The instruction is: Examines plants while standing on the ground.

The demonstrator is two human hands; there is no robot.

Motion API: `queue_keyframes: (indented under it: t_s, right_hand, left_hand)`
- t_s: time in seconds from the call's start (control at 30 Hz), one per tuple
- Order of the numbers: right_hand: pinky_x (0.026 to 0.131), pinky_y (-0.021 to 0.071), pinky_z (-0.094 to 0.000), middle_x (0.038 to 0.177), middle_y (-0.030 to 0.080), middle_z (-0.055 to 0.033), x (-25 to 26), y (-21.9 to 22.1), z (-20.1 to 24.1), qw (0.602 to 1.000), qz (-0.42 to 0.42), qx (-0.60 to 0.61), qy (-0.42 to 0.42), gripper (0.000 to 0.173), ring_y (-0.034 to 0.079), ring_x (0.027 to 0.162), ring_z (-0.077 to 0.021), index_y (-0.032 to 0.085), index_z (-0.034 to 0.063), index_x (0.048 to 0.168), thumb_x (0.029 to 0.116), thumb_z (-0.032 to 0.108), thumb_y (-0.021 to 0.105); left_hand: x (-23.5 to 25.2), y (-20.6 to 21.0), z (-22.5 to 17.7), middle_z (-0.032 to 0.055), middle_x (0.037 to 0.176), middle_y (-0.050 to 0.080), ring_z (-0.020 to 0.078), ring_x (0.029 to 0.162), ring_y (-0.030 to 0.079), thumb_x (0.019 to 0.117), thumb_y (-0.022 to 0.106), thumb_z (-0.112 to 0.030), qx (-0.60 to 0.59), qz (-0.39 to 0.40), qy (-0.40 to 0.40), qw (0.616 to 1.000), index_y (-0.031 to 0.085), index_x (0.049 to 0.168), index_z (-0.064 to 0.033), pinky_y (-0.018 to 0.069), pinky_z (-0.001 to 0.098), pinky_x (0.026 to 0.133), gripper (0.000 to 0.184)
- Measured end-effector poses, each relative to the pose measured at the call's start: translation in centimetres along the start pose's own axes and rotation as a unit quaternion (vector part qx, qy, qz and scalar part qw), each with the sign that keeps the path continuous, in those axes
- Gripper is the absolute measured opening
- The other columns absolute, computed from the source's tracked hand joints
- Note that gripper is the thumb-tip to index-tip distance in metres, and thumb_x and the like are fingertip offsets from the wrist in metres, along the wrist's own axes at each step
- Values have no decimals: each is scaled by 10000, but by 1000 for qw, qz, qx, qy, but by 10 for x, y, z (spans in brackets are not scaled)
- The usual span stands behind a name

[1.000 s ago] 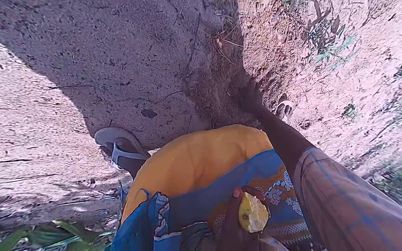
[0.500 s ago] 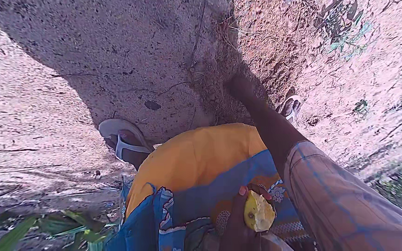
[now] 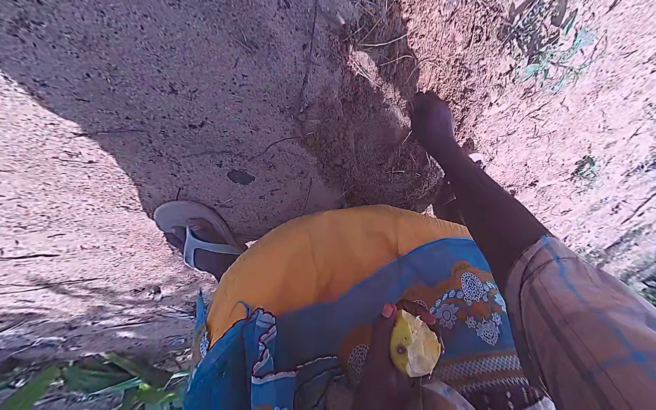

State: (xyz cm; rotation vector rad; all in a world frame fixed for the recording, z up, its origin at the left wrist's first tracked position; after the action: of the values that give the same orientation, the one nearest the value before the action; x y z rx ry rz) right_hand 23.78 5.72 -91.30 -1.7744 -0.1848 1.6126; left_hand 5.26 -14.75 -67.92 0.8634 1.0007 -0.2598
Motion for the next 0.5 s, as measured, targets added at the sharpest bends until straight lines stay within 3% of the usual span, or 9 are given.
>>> queue_keyframes:
  t_s: [0.07, 0.1, 0.23, 0.33, 0.4, 0.47, 0.5]
  right_hand:
    - [993, 462, -657, 1517, 445, -277, 19, 4, -28, 995, 47, -54, 75, 476, 554, 1284, -474, 496, 4, 1469, 1003, 84, 553]
    - [998, 447, -680, 1549, 409, -285, 23, 6, -36, 992, 61, -59, 96, 553, 531, 1304, -495, 463, 33, 1511, 973, 62, 588]
    - [1048, 432, -643, 1508, 454, -312, 22, 29, -34, 985, 99, -2, 138, 603, 515, 1344, -475, 319, 2, 1572, 1035, 174, 532]
    - [1073, 415, -631, 1469, 500, -315, 10, 44, -33, 978, 98, 47, 176, 568, 512, 1351, -469, 352, -42, 1541, 1059, 204, 524]
    - [1052, 425, -649, 1466, 525, -287, 13, 50, -39, 978, 42, 66, 193, 561, 533, 1336, -458, 384, 30, 1559, 1056, 239, 517]
    - [1077, 405, -630, 1574, 441, -221, 17, 52, -46, 972, -10, 91, 214, 563, 495, 1390, -415, 380, 137, 1594, 1081, 346, 479]
    - [1078, 410, -616, 1576, 435, -214, 19, 52, -48, 970, -24, 95, 223, 552, 499, 1388, -401, 430, 124, 1561, 1078, 386, 479]
  left_hand:
    - [1, 2, 0, 50, 815, 722, 98, 681, 700, 884, 572, -695, -1, -1, 0, 1000, 741, 955, -120, 568, 207, 589, 603]
    - [2, 3, -1, 49, 822, 723, 98, 684, 699, 886, 568, -697, 1, 0, 4, 1000, 741, 958, -122, 572, 211, 596, 605]
    - [3, 2, 0, 56, 831, 724, 102, 684, 703, 890, 561, -700, -4, 1, 6, 1000, 742, 962, -122, 572, 212, 581, 609]
    - [1, 3, -1, 58, 835, 726, 108, 704, 711, 889, 569, -692, -10, 3, -6, 1000, 739, 962, -126, 576, 212, 596, 595]
    - [0, 2, -4, 58, 846, 730, 111, 712, 716, 882, 573, -698, -14, 2, -2, 1000, 741, 961, -127, 580, 215, 604, 600]
    - [-1, 0, -7, 65, 854, 728, 125, 730, 718, 880, 580, -697, -20, -2, 5, 1000, 741, 964, -116, 588, 228, 628, 609]
    - [-1, -1, -8, 68, 856, 728, 127, 736, 719, 880, 580, -698, -21, -2, 5, 1000, 740, 966, -111, 590, 232, 636, 614]
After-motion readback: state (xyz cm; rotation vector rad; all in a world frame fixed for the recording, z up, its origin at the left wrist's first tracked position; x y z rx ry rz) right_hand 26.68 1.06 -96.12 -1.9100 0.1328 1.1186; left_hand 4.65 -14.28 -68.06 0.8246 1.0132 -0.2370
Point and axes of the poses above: each hand's wrist, its own x-axis towards the middle knuckle, its own y-axis out of the palm, z = x × y, the point moved 7 cm from there along x, towards the middle knuckle
